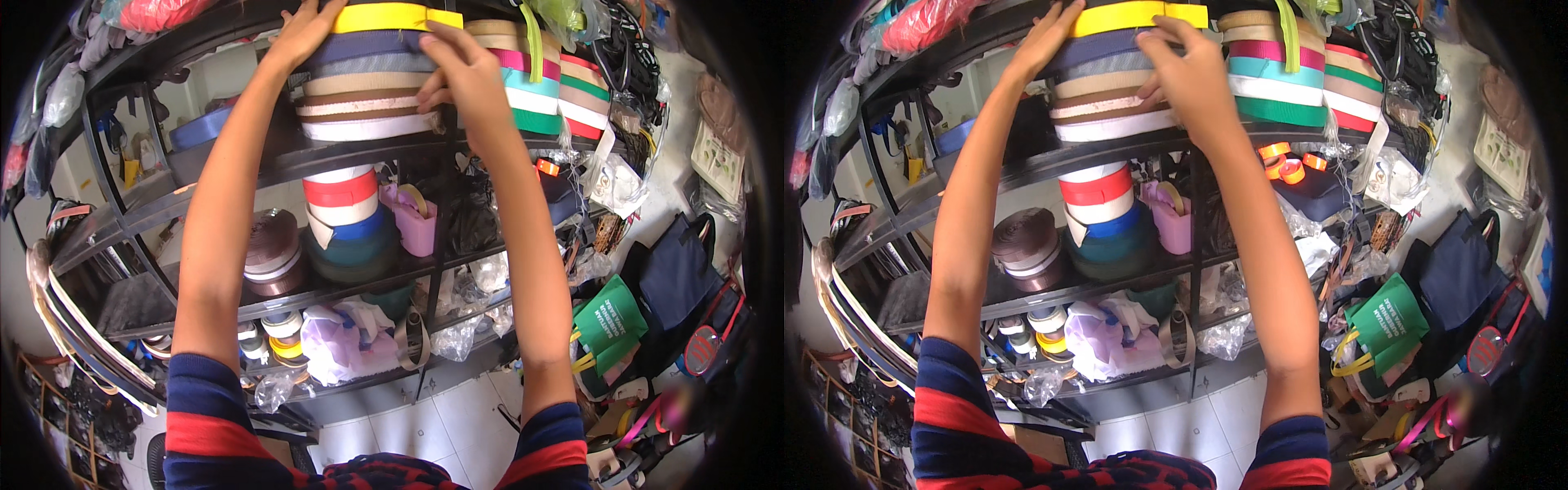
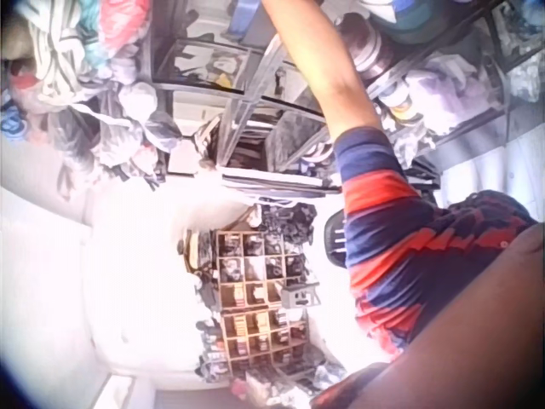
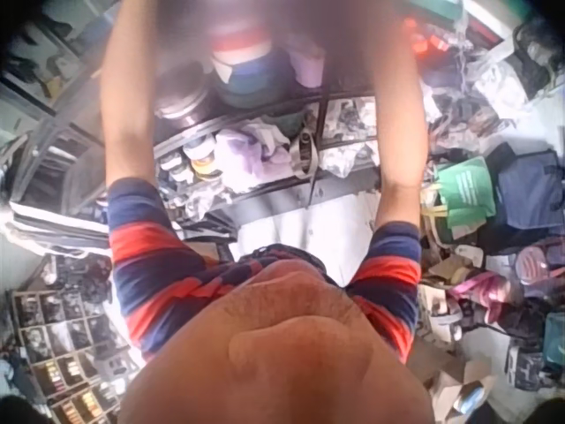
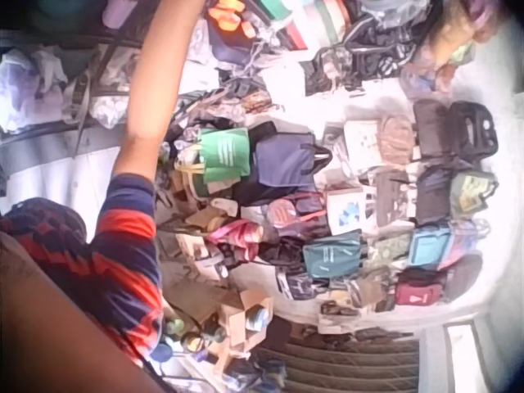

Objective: The person organizes rolls of textile ribbons by picking them up from a table and a cardboard box and placing them onto metal shelves.

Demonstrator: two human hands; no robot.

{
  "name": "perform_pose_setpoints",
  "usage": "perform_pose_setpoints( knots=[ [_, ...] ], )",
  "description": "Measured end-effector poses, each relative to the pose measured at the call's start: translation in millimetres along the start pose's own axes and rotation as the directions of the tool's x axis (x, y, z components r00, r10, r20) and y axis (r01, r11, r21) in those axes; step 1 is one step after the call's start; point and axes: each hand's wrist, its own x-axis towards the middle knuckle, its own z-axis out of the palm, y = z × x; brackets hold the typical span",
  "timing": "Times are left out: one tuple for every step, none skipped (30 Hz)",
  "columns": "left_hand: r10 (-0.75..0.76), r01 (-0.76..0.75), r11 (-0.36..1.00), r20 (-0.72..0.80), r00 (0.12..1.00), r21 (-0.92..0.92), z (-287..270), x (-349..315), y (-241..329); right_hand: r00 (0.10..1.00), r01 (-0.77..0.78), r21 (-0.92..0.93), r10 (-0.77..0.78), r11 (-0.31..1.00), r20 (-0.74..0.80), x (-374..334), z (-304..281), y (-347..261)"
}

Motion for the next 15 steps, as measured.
perform_pose_setpoints(
  knots=[
    [-0.016, 0.015, 0.999, -0.021, 1.000, -0.035, -4.6, -2.3, -6.9, 1.000, 0.016, 0.025, -0.016, 1.000, -0.013, -6.4, -1.6, -3.7],
    [0.062, -0.049, 0.997, -0.219, 0.974, 0.064, -4.0, -9.7, -7.9, 0.999, 0.035, 0.047, -0.034, 0.998, -0.030, -13.7, -4.7, -8.1],
    [0.122, -0.152, 0.984, -0.269, 0.955, -0.093, -6.2, -21.7, -14.7, 0.997, 0.033, 0.001, -0.033, 0.999, -0.065, -24.3, -5.5, -9.5],
    [0.170, -0.260, 0.929, -0.321, 0.932, -0.263, -5.4, -53.1, 6.7, 0.993, 0.062, -0.031, -0.065, 0.998, -0.096, -33.7, -14.5, -9.9],
    [0.248, -0.423, 0.855, -0.478, 0.843, -0.301, -5.6, -92.7, 36.8, 0.991, 0.043, -0.030, -0.046, 0.999, -0.126, -47.9, -20.7, -14.9],
    [0.275, -0.467, 0.727, -0.411, 0.869, -0.503, -19.5, -125.3, 53.2, 0.989, 0.025, -0.002, -0.025, 1.000, -0.147, -63.5, -19.1, -19.2],
    [0.314, -0.456, 0.632, -0.330, 0.890, -0.627, -29.6, -151.1, 60.9, 0.991, 0.036, 0.099, -0.023, 0.994, -0.131, -78.1, -21.5, -21.1],
    [0.356, -0.404, 0.556, -0.231, 0.906, -0.726, -35.9, -169.8, 65.1, 0.993, 0.045, 0.196, -0.022, 0.980, -0.116, -94.2, -23.0, -26.6],
    [0.370, -0.336, 0.531, -0.144, 0.918, -0.778, -39.6, -184.9, 60.8, 0.992, 0.020, 0.178, 0.002, 0.984, -0.124, -114.0, -16.2, -31.3],
    [0.364, -0.270, 0.517, -0.077, 0.928, -0.812, -37.7, -194.9, 54.0, 0.992, -0.023, 0.250, 0.054, 0.968, -0.116, -134.6, -11.3, -35.5],
    [0.337, -0.229, 0.550, -0.038, 0.941, -0.803, -54.9, -204.8, 44.5, 0.997, -0.026, 0.375, 0.050, 0.926, -0.054, -154.1, 4.8, -34.7],
    [0.310, -0.207, 0.586, -0.019, 0.950, -0.783, -75.5, -211.4, 38.1, 0.999, -0.033, 0.497, 0.038, 0.867, 0.001, -172.4, 18.8, -32.5],
    [0.293, -0.156, 0.518, 0.004, 0.956, -0.841, -47.3, -211.5, 22.8, 0.991, -0.099, 0.395, 0.127, 0.913, -0.044, -197.5, 9.5, -24.6],
    [0.277, -0.120, 0.479, 0.020, 0.961, -0.870, -31.3, -213.8, 14.1, 0.974, -0.170, 0.327, 0.208, 0.930, -0.088, -221.6, 5.9, -20.7],
    [0.263, -0.100, 0.463, 0.029, 0.964, -0.881, -28.2, -216.6, 7.3, 0.959, -0.243, 0.271, 0.273, 0.931, -0.080, -241.1, 7.6, -18.1]
  ],
)
